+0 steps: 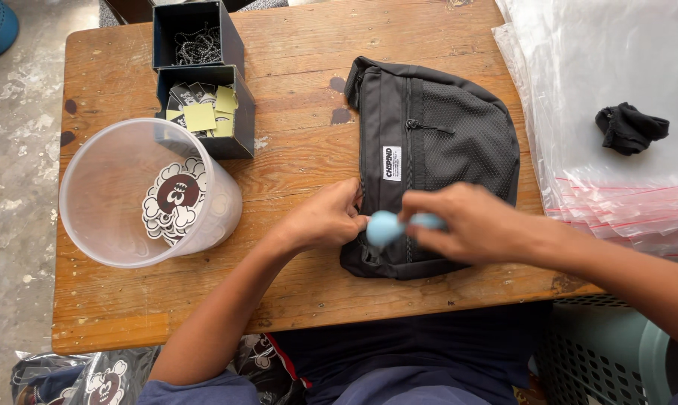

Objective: The person cleans a black bag with a brush, attaches a decorative tag using a plastic fastener, and wipes down a plastic shipping bag with a cloth.

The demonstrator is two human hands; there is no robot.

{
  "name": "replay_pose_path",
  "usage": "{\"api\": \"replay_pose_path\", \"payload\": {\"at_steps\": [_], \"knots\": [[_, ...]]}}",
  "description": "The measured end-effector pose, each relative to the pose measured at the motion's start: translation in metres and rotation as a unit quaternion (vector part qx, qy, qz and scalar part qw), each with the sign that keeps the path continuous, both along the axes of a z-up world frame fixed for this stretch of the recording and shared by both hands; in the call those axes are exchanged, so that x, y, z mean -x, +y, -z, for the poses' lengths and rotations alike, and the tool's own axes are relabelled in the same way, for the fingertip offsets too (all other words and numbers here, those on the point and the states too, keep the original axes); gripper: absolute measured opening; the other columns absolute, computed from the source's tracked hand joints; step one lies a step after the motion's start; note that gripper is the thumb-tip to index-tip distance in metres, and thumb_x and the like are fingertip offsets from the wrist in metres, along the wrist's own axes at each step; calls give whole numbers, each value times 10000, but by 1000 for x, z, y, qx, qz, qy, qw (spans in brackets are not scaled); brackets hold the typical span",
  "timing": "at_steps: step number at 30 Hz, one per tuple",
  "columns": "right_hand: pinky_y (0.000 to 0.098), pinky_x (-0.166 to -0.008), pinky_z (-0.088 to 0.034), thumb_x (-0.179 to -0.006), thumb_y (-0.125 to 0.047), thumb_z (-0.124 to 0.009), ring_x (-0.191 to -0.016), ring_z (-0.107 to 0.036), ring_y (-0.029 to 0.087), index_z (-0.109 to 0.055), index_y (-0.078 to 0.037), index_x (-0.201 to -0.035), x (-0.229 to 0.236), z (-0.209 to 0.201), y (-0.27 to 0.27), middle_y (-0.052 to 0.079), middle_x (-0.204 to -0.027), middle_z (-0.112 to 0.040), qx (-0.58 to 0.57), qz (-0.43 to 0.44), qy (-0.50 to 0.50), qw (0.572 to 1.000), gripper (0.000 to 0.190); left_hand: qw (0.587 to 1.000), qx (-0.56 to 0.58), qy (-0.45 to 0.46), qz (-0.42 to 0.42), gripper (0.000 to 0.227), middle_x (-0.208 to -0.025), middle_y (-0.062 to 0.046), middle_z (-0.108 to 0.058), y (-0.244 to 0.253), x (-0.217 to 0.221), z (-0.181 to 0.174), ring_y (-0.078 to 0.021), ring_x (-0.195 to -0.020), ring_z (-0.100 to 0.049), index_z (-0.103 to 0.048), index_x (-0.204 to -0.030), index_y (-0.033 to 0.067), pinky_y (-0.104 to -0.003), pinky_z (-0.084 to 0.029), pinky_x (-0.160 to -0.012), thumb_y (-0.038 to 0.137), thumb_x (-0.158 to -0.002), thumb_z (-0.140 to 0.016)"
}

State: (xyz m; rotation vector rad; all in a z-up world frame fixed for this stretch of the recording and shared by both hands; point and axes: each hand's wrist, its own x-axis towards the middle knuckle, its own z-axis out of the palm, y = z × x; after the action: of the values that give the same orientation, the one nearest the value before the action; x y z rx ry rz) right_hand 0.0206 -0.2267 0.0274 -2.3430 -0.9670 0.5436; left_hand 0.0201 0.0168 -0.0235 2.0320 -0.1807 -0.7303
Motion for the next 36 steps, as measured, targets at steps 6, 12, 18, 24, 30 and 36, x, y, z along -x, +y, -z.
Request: {"api": "replay_pose_path", "payload": {"at_steps": [6, 12, 18, 24, 30, 36], "knots": [[530, -642, -544, -924, -217, -603, -706, -684, 389, -621, -214, -1187, -66, -3, 5, 59, -725, -655, 67, 69, -263, 960, 263, 1000, -2, 26, 12, 213, -635, -89, -641, -5, 5, -27, -223, -674, -633, -566, -962, 21, -315, -513, -611, 154, -838, -676], [594, -760, -497, -931, -222, -614, -819, -669, 465, -648, -178, -1105, -136, 6, 5, 163, -779, -687, 28, 57, -219, 974, 183, 1000, -14, 19, 16, 267, -653, -114, -659, -5, 4, -17, -243, -654, -645, -549, -968, 33, -333, -515, -572, 196, -825, -705], [495, -556, -419, -972, -229, -610, -576, -579, 320, -633, -107, -1088, -131, -24, 4, 76, -690, -624, 70, 114, -267, 954, 170, 996, -67, 40, 45, 339, -804, 21, -533, -3, 10, -40, -126, -708, -480, -551, -1117, 174, -312, -419, -665, 350, -864, -692], [427, -571, -456, -778, 44, -448, -659, -497, 266, -486, -75, -942, -53, -21, -56, 72, -736, -521, 211, -15, -285, 935, 206, 980, -118, -153, -43, 276, -866, 34, -774, 7, 8, -52, -269, -835, -730, -550, -1049, 166, -426, -492, -757, 362, -893, -667], [533, -1111, -400, -922, -27, -416, -1177, -509, 371, -529, -49, -940, 3, -9, -83, 190, -1264, -537, 165, -199, -405, 877, 117, 895, -10, -424, 136, 306, -1314, -138, -569, 11, -10, -13, -349, -1235, -543, -575, -1183, 71, -478, -430, -1053, 40, -879, -576], [591, -1007, -523, -1004, -21, -400, -1101, -646, 391, -541, -8, -749, -19, 5, -95, 223, -1146, -673, -9, -234, -486, 842, 292, 914, 61, -384, 117, 388, -1313, -160, -594, 19, -18, -11, -320, -1288, -528, -606, -1214, 46, -435, -385, -1134, -61, -872, -454]]}}
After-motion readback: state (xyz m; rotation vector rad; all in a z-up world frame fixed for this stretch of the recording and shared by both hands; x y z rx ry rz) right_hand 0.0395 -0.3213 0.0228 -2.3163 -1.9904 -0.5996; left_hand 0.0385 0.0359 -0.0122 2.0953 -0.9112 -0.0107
